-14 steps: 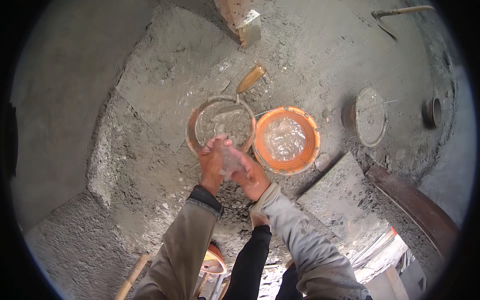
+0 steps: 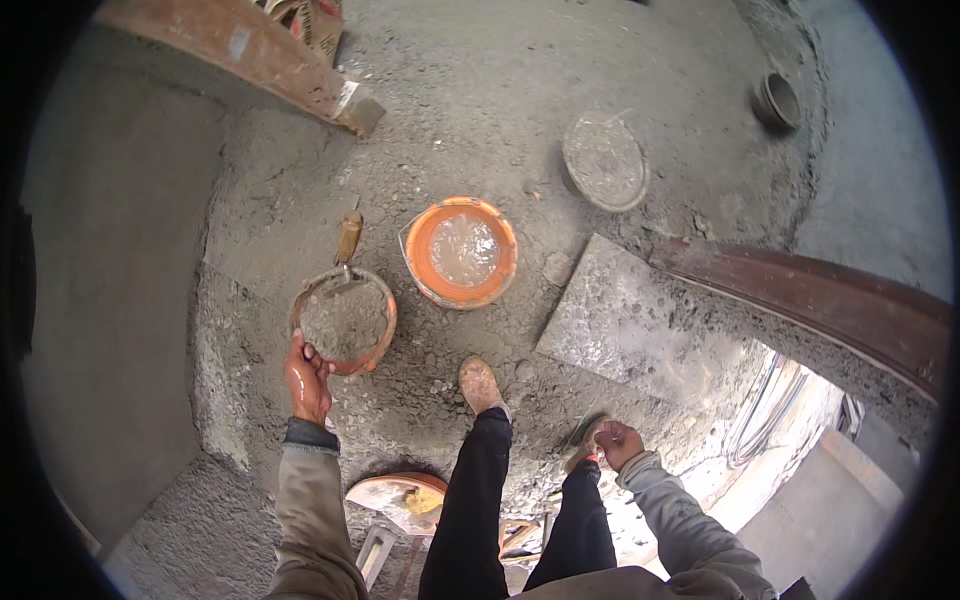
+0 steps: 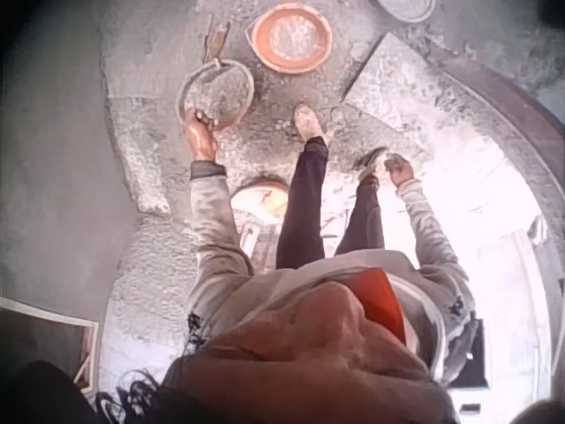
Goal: The person applies mortar to a concrete pillar using a trowel, taking the material from a bucket and smoothing it onto the wall, then washes their hands in a separate bucket of water.
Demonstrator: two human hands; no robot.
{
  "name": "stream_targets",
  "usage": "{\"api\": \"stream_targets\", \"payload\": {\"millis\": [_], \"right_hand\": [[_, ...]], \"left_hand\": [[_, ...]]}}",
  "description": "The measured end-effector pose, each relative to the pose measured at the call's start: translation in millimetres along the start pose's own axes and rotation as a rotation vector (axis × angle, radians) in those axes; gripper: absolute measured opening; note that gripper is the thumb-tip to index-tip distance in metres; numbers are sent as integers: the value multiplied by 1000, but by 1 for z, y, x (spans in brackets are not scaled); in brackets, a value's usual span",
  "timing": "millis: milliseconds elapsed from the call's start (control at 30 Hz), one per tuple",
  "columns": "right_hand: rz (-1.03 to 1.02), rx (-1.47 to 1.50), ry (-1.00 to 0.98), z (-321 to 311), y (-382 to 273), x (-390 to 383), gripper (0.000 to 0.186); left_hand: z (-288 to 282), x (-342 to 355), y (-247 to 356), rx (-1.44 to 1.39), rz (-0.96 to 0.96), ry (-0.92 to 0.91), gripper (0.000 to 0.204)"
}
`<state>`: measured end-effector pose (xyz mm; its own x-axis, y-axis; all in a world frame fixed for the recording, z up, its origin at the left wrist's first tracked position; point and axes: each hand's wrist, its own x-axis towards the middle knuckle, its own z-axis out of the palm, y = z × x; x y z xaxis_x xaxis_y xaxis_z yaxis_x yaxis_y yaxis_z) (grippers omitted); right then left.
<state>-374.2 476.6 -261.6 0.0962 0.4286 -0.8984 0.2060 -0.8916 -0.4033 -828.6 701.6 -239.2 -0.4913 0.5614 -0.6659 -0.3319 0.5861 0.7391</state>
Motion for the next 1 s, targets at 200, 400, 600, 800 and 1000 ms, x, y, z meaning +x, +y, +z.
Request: {"api": "stream_targets", "payload": {"millis": [200, 400, 600, 800, 1000], "right_hand": [[-819, -358, 240, 27, -82, -29, 42], [-1222, -875, 739, 53, -71, 33, 40], [-859, -1240, 818, -56, 48, 83, 37], [-252, -1211, 492, -206, 125, 100, 30], [-134, -994, 251, -216, 187, 41, 51]], "left_hand": [[57, -120, 3, 261, -33, -89, 34], [96, -223, -55, 494, -67, -238, 34], [170, -253, -177, 529, -125, -493, 30], [271, -282, -283, 597, -172, -694, 29], [311, -270, -355, 516, -239, -858, 23]]}}
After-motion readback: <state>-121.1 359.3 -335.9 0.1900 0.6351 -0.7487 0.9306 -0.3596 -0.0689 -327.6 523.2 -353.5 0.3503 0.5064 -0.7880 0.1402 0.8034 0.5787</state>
